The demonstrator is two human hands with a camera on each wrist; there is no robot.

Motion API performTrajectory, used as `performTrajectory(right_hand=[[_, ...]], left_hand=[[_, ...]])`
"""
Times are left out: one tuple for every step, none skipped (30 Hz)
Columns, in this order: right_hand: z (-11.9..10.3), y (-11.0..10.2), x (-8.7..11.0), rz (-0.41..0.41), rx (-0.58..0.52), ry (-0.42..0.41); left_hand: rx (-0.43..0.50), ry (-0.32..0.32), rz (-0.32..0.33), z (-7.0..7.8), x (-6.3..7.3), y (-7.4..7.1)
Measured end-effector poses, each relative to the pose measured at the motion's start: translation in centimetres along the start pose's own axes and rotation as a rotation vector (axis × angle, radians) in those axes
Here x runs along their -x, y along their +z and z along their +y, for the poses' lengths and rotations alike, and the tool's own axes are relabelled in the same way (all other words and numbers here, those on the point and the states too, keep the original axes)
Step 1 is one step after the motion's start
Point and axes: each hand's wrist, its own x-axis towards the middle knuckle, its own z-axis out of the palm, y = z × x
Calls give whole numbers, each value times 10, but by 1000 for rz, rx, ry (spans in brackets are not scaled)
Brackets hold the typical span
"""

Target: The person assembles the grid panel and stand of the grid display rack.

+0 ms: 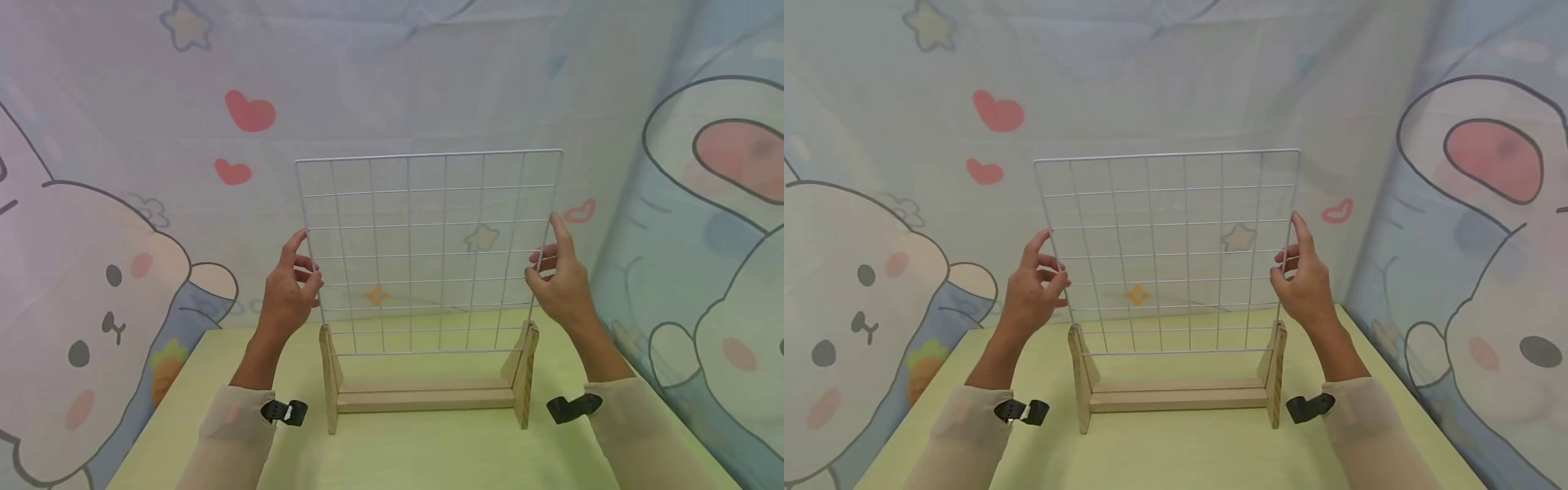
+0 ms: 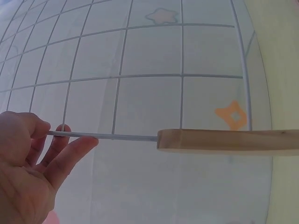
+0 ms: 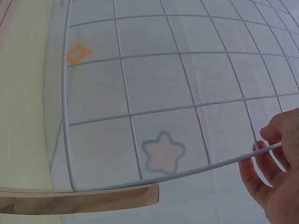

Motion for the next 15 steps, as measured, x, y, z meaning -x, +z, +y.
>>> performTrajectory(right_hand=[[1, 0, 0, -6, -1, -8], [0, 0, 1, -10, 1, -11], [0, 0, 1, -12, 8, -12], [0, 1, 2, -12, 16, -12], [-1, 1, 2, -8, 26, -11], [-2, 2, 3, -1, 34, -12], [-3, 4, 4, 8, 48, -10], [-4, 5, 4, 17, 65, -5], [-4, 6, 4, 26, 79, 1], [-5, 8, 4, 35, 92, 6], [-5, 9, 4, 44, 103, 12], [-6, 11, 4, 52, 111, 18], [-6, 12, 4, 58, 120, 23], [-6, 12, 4, 61, 127, 27], [-6, 13, 4, 63, 129, 30]], left_hand=[[-1, 0, -1, 0, 0, 0], [-3, 0, -2, 0, 0, 0], [-4, 0, -3, 0, 0, -1], [-2, 1, -4, 0, 0, 0], [-1, 1, -4, 0, 0, 0], [1, 1, -4, 0, 0, 0], [2, 1, -3, 0, 0, 0], [1, 2, -2, 0, 0, 0], [-2, 3, 0, 0, 0, 0], [-4, 6, 3, 0, 0, 0], [-7, 7, 4, -1, 1, 1], [-9, 8, 5, -1, 1, 1], [-12, 9, 5, -1, 1, 1], [-13, 11, 5, -1, 1, 0], [-14, 13, 6, -1, 1, 0]])
